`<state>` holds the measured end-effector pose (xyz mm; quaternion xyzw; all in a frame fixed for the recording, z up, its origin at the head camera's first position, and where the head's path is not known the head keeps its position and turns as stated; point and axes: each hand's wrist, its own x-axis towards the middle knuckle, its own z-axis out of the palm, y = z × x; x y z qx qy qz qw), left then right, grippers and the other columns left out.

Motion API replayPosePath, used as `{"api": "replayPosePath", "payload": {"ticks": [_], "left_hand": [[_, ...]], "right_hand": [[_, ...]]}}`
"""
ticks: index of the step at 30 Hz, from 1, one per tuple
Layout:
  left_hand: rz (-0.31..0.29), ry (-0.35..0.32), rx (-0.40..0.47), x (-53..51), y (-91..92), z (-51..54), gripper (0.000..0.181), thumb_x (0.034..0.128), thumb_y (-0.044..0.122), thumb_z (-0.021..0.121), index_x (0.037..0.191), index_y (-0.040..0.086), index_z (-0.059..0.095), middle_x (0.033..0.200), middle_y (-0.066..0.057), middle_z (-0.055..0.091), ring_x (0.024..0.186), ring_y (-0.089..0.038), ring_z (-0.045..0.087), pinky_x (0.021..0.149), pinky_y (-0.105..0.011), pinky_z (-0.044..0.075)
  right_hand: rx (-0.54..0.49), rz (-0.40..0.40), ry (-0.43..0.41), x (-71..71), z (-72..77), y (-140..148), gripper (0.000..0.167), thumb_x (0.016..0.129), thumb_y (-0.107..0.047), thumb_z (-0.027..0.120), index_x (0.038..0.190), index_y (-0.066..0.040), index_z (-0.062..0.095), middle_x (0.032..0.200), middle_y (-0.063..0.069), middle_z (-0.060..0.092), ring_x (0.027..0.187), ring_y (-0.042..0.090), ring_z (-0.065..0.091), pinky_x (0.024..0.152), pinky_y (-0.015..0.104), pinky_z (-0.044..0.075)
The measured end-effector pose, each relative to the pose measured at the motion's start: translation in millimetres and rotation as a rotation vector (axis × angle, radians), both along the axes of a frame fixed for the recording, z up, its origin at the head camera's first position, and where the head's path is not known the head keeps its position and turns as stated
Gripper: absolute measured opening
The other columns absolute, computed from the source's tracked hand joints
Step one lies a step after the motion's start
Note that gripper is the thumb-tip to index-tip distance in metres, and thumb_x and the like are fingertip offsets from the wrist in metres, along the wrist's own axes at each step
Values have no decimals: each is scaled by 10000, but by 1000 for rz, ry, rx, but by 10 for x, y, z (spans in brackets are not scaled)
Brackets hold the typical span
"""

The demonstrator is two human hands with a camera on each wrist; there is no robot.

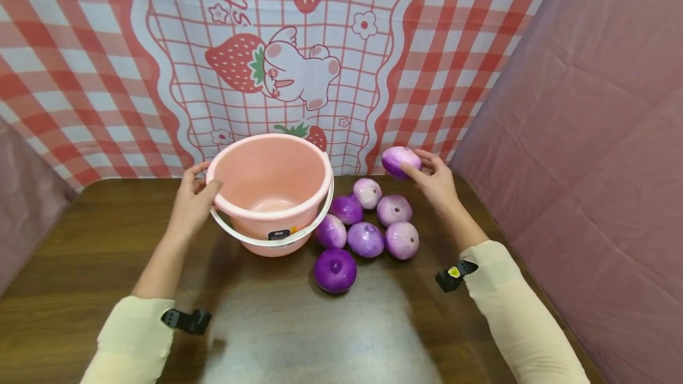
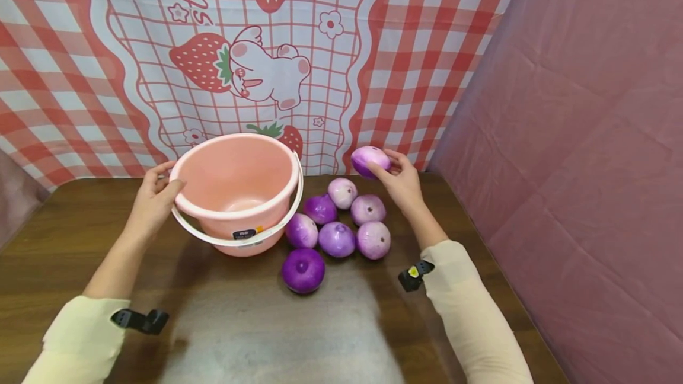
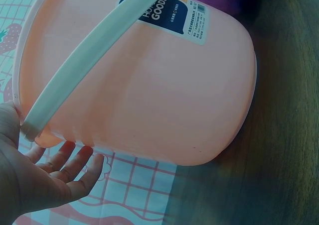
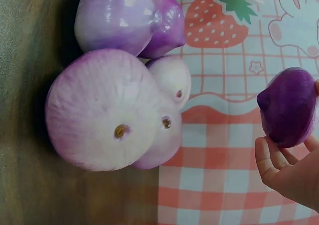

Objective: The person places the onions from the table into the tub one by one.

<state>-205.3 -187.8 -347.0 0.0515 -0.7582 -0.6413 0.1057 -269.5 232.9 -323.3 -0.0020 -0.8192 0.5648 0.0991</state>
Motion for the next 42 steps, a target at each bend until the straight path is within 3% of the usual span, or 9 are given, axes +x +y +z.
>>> {"api": "replayPosePath", "payload": {"ticks": [15, 26, 31, 37, 42], "left_hand": [[4, 2, -14, 2, -17, -10, 529, 939, 172, 450, 1426, 60, 275, 1004, -26, 494, 648, 46, 513, 597, -101, 521], [-10, 11, -23, 0, -10, 0, 527, 937, 188, 450, 1416, 53, 277, 995, -21, 485, 657, 45, 519, 610, -101, 527], [-15, 16, -20, 6, -8, 8, 531, 937, 193, 450, 1416, 47, 273, 1001, -21, 487, 664, 44, 522, 611, -104, 529], [-15, 16, -21, 11, 0, 8, 530, 937, 189, 450, 1416, 47, 275, 980, 4, 488, 657, 43, 522, 601, -107, 526], [-11, 11, -19, 16, 4, 10, 531, 939, 195, 450, 1420, 56, 273, 972, 14, 487, 658, 42, 519, 603, -105, 525]], "right_hand": [[14, 63, 22, 83, 212, -205, 615, 831, -346, 691, 1349, -100, 468, 1301, 153, 534, 905, 22, 569, 672, 151, 538], [-2, 88, 43, 116, 309, -312, 575, 831, -311, 697, 1334, -124, 490, 1284, 134, 543, 786, 3, 590, 650, 164, 523], [17, 100, 57, 136, 349, -362, 572, 840, -310, 687, 1344, -132, 483, 1295, 130, 538, 855, 21, 597, 679, 163, 534], [30, 104, 65, 146, 386, -414, 564, 838, -320, 688, 1333, -137, 491, 1292, 122, 546, 1010, 157, 574, 731, 145, 529], [36, 106, 68, 145, 411, -447, 554, 831, -342, 693, 1311, -137, 506, 1262, 111, 563, 1009, 151, 564, 721, 174, 541]]}}
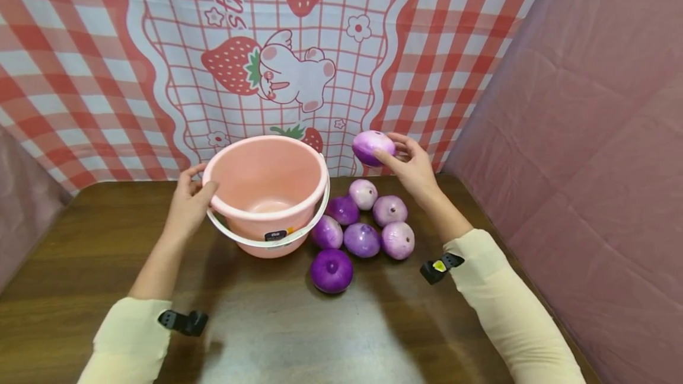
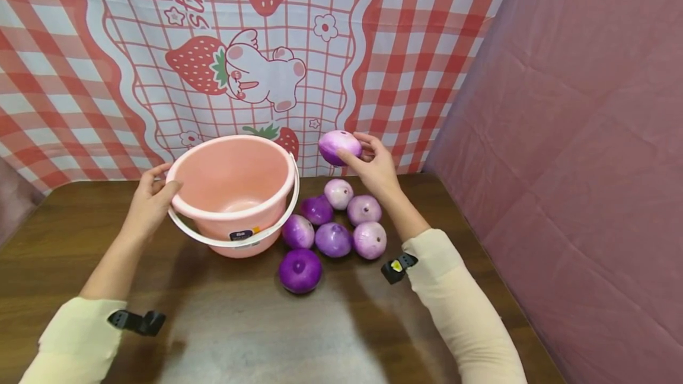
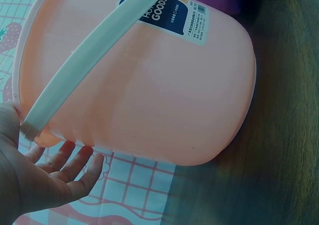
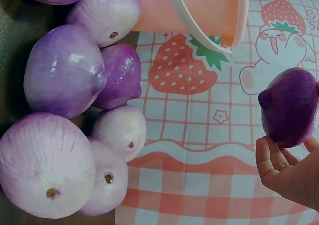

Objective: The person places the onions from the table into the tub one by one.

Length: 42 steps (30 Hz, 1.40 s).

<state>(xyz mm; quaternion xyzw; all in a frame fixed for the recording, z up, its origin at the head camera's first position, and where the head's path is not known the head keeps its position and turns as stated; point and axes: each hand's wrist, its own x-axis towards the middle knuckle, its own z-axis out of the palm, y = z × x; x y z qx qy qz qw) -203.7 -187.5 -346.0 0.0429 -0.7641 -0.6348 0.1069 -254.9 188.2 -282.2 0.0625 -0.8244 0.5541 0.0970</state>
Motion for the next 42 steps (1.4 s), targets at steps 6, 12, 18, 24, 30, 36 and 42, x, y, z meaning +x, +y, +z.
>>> {"api": "replayPosePath", "payload": {"ticks": [6, 12, 18, 24, 30, 36, 42], "left_hand": [[3, 0, 1, -3, -2, -3, 530, 939, 194, 453, 1417, 54, 272, 958, 21, 486, 650, 38, 517, 601, -106, 525], [4, -3, 3, -9, -2, -8, 529, 938, 196, 453, 1417, 59, 276, 971, 3, 483, 648, 36, 515, 606, -103, 523], [0, -13, 16, 7, -2, -8, 537, 939, 198, 450, 1423, 59, 264, 1028, -36, 482, 648, 36, 519, 606, -105, 522], [-6, -8, 22, -2, 6, -13, 537, 941, 198, 444, 1424, 57, 258, 1088, -101, 476, 644, 37, 520, 613, -101, 524], [-2, -6, 21, -11, 1, -6, 540, 939, 197, 446, 1427, 60, 260, 1077, -95, 481, 648, 38, 520, 617, -99, 525], [2, -5, 20, -15, -2, -8, 537, 937, 194, 451, 1424, 61, 268, 1029, -53, 484, 652, 39, 520, 613, -101, 527], [2, -5, 21, -16, 5, -13, 534, 935, 187, 448, 1421, 58, 269, 1043, -63, 481, 650, 42, 515, 609, -97, 523]], "right_hand": [[9, 7, 3, -1, 22, -59, 548, 821, -362, 697, 1302, -170, 516, 1263, 109, 563, 1008, 167, 571, 749, 202, 519], [26, 38, 37, -14, 31, -136, 545, 829, -346, 691, 1309, -160, 513, 1278, 122, 558, 1065, 236, 570, 755, 200, 515], [-8, 66, 36, 2, 42, -214, 545, 837, -318, 688, 1319, -145, 503, 1280, 125, 556, 1029, 224, 574, 698, 205, 526], [-46, 75, 22, 16, 78, -272, 551, 828, -333, 696, 1317, -169, 501, 1253, 110, 562, 943, 127, 588, 624, 198, 511], [-54, 102, 24, 7, 116, -360, 528, 838, -287, 690, 1309, -141, 501, 1255, 115, 565, 1066, 221, 579, 828, 252, 535], [-44, 111, 17, 1, 106, -445, 523, 832, -308, 695, 1302, -169, 513, 1266, 95, 559, 1004, 176, 577, 771, 235, 514], [-57, 107, 2, 11, 88, -520, 527, 822, -317, 706, 1296, -182, 520, 1286, 81, 551, 913, 123, 600, 633, 193, 502]]}}
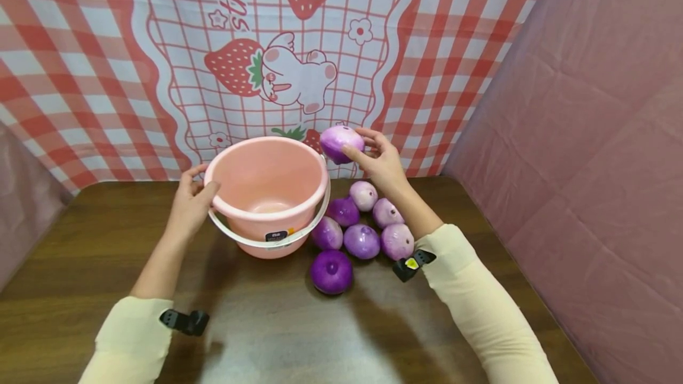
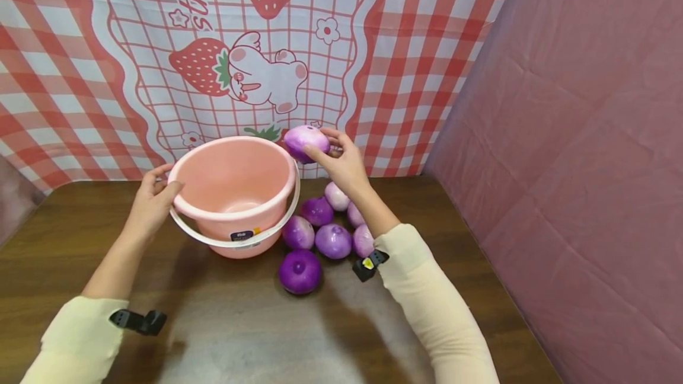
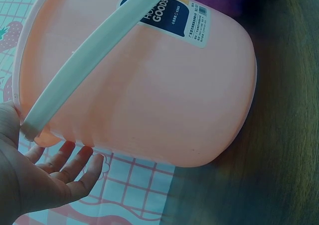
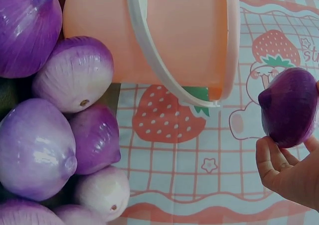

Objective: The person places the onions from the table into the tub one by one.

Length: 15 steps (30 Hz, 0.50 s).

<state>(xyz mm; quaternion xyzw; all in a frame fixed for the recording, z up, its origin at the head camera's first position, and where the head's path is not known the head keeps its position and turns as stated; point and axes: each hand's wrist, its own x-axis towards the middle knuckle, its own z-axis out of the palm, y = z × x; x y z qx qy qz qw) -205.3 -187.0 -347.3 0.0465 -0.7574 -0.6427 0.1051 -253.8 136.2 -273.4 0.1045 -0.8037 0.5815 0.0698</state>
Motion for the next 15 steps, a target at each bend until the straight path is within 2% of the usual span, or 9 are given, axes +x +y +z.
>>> {"api": "replayPosePath", "payload": {"ticks": [4, 10, 15], "left_hand": [[1, 0, -1, 3, 2, -4, 531, 934, 184, 448, 1418, 57, 272, 1049, -67, 482, 641, 44, 516, 607, -97, 524], [7, 3, 0, 9, 0, -6, 531, 936, 183, 452, 1418, 52, 275, 994, -18, 485, 634, 42, 520, 603, -101, 527], [3, 7, 4, 5, 1, -3, 532, 935, 177, 453, 1420, 55, 275, 990, -10, 484, 643, 43, 522, 604, -100, 527]], "right_hand": [[-3, 11, -5, 4, -11, -48, 519, 827, -304, 702, 1295, -173, 518, 1287, 82, 553, 915, 125, 608, 594, 174, 486], [-8, 28, 10, -2, -22, -110, 508, 836, -280, 694, 1294, -148, 518, 1260, 101, 564, 922, 153, 615, 664, 186, 508], [-22, 46, -2, -7, -28, -167, 520, 836, -290, 694, 1305, -163, 509, 1278, 93, 553, 1000, 193, 611, 732, 221, 528]]}}
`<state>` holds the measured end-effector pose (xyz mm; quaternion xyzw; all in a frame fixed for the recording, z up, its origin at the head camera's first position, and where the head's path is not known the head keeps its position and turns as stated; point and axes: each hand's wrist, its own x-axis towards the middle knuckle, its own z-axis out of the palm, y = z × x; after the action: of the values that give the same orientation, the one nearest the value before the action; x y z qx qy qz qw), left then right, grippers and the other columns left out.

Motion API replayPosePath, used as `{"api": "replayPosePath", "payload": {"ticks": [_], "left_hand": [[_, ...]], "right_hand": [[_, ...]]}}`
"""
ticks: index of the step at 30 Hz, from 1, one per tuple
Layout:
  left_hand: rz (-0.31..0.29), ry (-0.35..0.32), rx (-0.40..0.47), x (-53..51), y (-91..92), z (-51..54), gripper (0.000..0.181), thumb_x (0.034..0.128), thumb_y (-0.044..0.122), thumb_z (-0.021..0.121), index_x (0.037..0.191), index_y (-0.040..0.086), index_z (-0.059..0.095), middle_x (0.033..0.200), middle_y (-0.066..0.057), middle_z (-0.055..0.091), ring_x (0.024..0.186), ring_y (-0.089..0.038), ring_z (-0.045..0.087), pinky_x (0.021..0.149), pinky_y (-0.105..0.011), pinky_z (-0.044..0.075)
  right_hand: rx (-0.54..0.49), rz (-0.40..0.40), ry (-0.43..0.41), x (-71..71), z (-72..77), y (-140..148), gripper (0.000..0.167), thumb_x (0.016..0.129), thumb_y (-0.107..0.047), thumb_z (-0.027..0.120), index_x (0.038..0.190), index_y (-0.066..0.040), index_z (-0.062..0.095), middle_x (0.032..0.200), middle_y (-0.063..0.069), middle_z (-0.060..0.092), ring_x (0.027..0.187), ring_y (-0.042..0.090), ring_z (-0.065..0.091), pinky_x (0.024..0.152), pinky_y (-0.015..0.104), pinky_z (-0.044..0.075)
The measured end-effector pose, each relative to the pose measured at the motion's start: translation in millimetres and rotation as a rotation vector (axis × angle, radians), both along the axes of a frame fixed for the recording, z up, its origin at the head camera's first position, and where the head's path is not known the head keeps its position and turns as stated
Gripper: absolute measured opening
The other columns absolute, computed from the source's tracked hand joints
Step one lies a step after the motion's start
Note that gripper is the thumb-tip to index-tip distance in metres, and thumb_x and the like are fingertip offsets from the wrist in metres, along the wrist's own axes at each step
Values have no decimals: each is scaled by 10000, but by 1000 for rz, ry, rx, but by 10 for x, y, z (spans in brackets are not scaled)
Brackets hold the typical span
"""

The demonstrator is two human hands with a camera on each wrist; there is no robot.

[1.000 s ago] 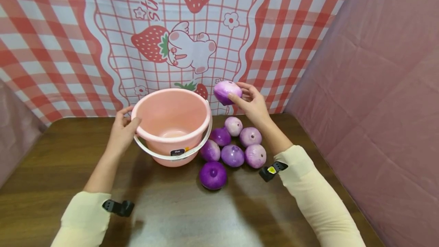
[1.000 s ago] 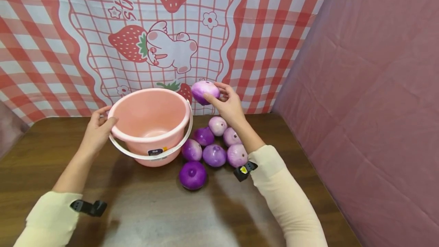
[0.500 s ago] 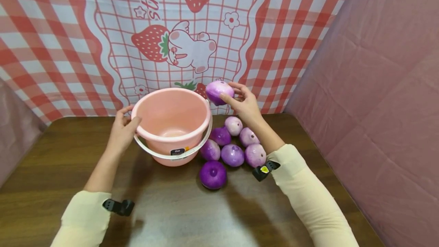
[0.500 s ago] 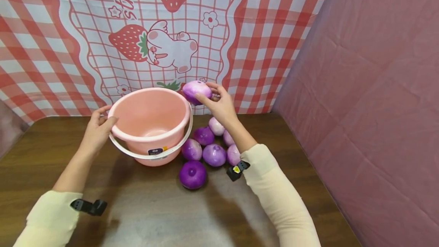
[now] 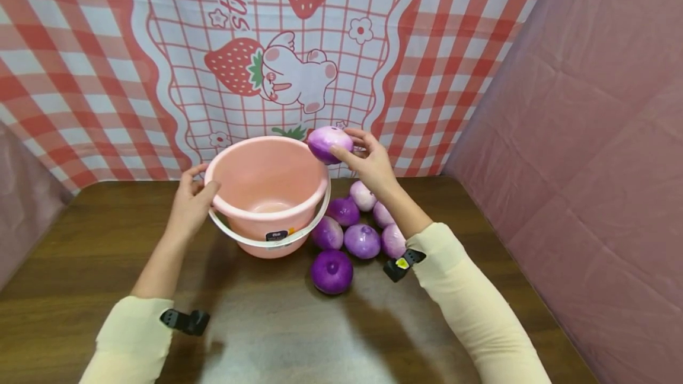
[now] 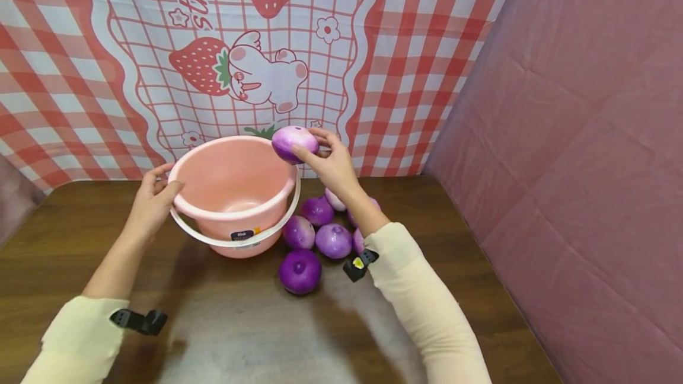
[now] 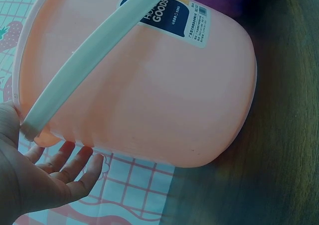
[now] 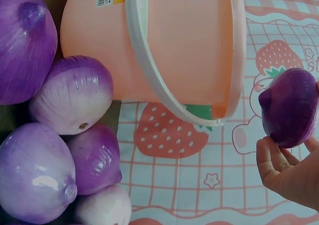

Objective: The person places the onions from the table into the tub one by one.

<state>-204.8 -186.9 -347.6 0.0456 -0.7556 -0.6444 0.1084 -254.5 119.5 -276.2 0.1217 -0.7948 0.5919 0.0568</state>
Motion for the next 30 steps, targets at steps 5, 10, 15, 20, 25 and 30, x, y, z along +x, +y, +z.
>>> {"api": "replayPosePath", "payload": {"ticks": [5, 10, 15, 20, 25, 30], "left_hand": [[-4, -1, 0, -2, -4, 0, 537, 935, 184, 452, 1424, 57, 271, 1036, -55, 487, 662, 44, 523, 613, -101, 528], [-5, -4, 2, 1, -3, 0, 536, 937, 185, 449, 1425, 58, 268, 1061, -77, 484, 656, 44, 522, 614, -100, 526], [-4, -4, 0, -3, 0, 3, 539, 938, 184, 450, 1429, 60, 265, 1048, -67, 484, 657, 43, 522, 616, -99, 527], [4, -9, 6, 4, 5, 4, 538, 938, 184, 452, 1429, 63, 267, 1053, -68, 485, 661, 47, 523, 619, -98, 529], [2, -4, 8, 3, 7, 5, 535, 938, 180, 451, 1425, 53, 269, 1074, -76, 482, 678, 43, 529, 624, -93, 529], [3, 4, 7, -4, 9, -3, 533, 933, 182, 459, 1415, 48, 276, 1028, -33, 490, 673, 40, 530, 611, -96, 524]], "right_hand": [[8, 9, -12, 5, -13, -65, 522, 829, -321, 698, 1299, -185, 515, 1288, 78, 549, 1055, 228, 606, 803, 294, 540], [13, 21, -8, 5, -30, -131, 523, 831, -308, 699, 1302, -176, 514, 1290, 96, 542, 1074, 258, 607, 908, 363, 531], [8, 36, -15, -4, -46, -192, 538, 829, -296, 703, 1313, -166, 508, 1294, 100, 537, 1081, 263, 605, 927, 373, 521], [-13, 51, -11, 3, -70, -253, 535, 823, -289, 709, 1303, -156, 513, 1289, 98, 539, 1061, 248, 611, 890, 334, 552], [-16, 45, -14, 7, -84, -304, 531, 815, -289, 717, 1293, -163, 522, 1292, 96, 542, 1054, 242, 612, 848, 315, 571], [-9, 47, -24, 5, -88, -343, 539, 807, -302, 725, 1291, -175, 525, 1291, 92, 543, 1045, 242, 615, 831, 330, 580]]}}
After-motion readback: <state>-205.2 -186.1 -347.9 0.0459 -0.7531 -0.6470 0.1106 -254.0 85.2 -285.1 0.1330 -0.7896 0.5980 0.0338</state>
